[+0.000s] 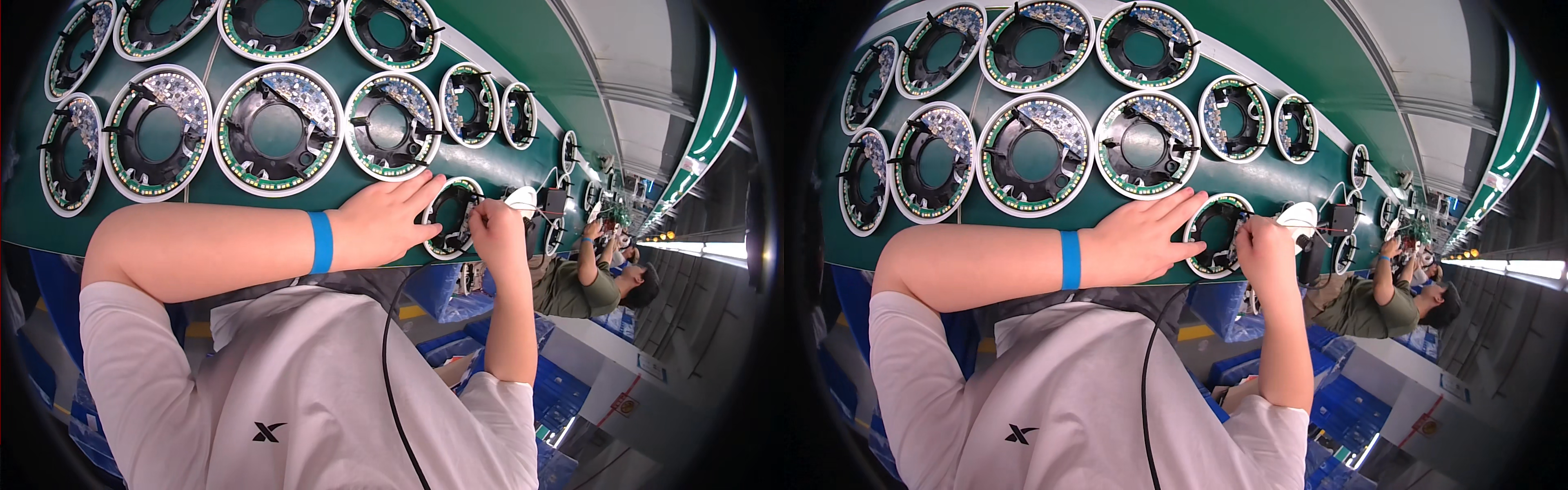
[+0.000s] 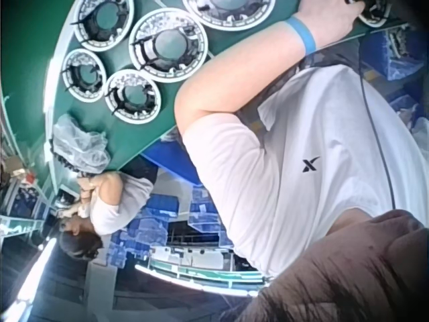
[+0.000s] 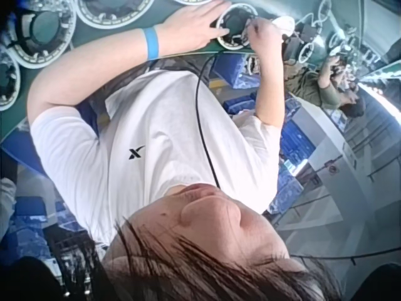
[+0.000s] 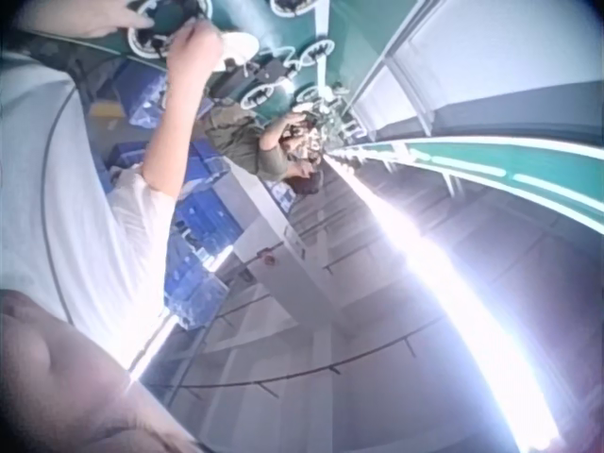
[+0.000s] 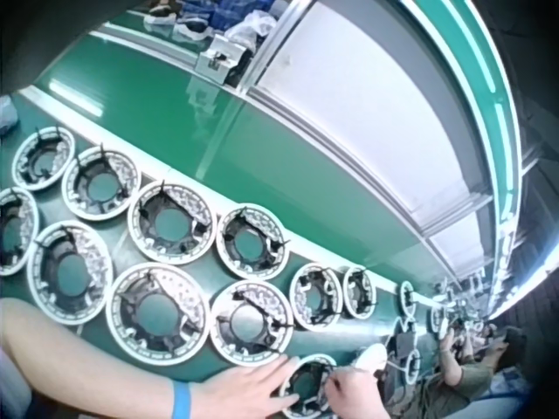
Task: The person assembles circular LED circuit boards into plastic housing components by hand, integrating wiring and a power bank into the assembly.
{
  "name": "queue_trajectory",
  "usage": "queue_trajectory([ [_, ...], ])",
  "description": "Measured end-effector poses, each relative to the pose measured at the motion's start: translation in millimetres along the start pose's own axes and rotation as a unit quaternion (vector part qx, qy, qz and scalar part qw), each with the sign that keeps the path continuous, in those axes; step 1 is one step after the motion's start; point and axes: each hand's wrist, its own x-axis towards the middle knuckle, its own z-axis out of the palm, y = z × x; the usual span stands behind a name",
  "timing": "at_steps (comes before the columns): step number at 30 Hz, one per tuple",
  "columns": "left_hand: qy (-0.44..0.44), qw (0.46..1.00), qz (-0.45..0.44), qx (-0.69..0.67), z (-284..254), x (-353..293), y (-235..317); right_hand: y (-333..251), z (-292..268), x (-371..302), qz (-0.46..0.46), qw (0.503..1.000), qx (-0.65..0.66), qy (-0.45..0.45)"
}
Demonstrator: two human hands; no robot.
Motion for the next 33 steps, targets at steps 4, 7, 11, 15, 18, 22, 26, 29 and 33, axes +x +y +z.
queue_trajectory([
  [4,-0.002,1.000,0.004,0.009,0,2,1,0,6,-3,-0.003,0.999,0.011,0.045],
  [7,-0.006,1.000,-0.002,0.000,-1,1,0,1,1,0,0.012,0.999,0.010,0.033],
  [11,0.008,1.000,0.001,0.002,0,2,-1,11,-9,5,0.147,0.984,0.095,-0.024],
  [15,-0.003,1.000,0.006,0.007,-4,4,1,19,-6,6,0.173,0.972,0.150,-0.044],
  [18,-0.030,0.999,-0.008,-0.014,-11,2,1,21,6,4,0.177,0.971,0.158,-0.022],
  [22,-0.047,0.999,-0.015,-0.007,-14,3,1,14,9,3,0.184,0.968,0.171,-0.006],
  [26,-0.059,0.998,-0.015,-0.016,-19,9,4,21,12,1,0.182,0.965,0.190,0.011],
  [29,-0.061,0.998,0.011,-0.004,-24,11,5,22,14,2,0.177,0.963,0.204,0.022],
  [33,-0.076,0.995,0.064,0.010,-23,13,10,25,16,-1,0.165,0.973,0.157,0.027],
])
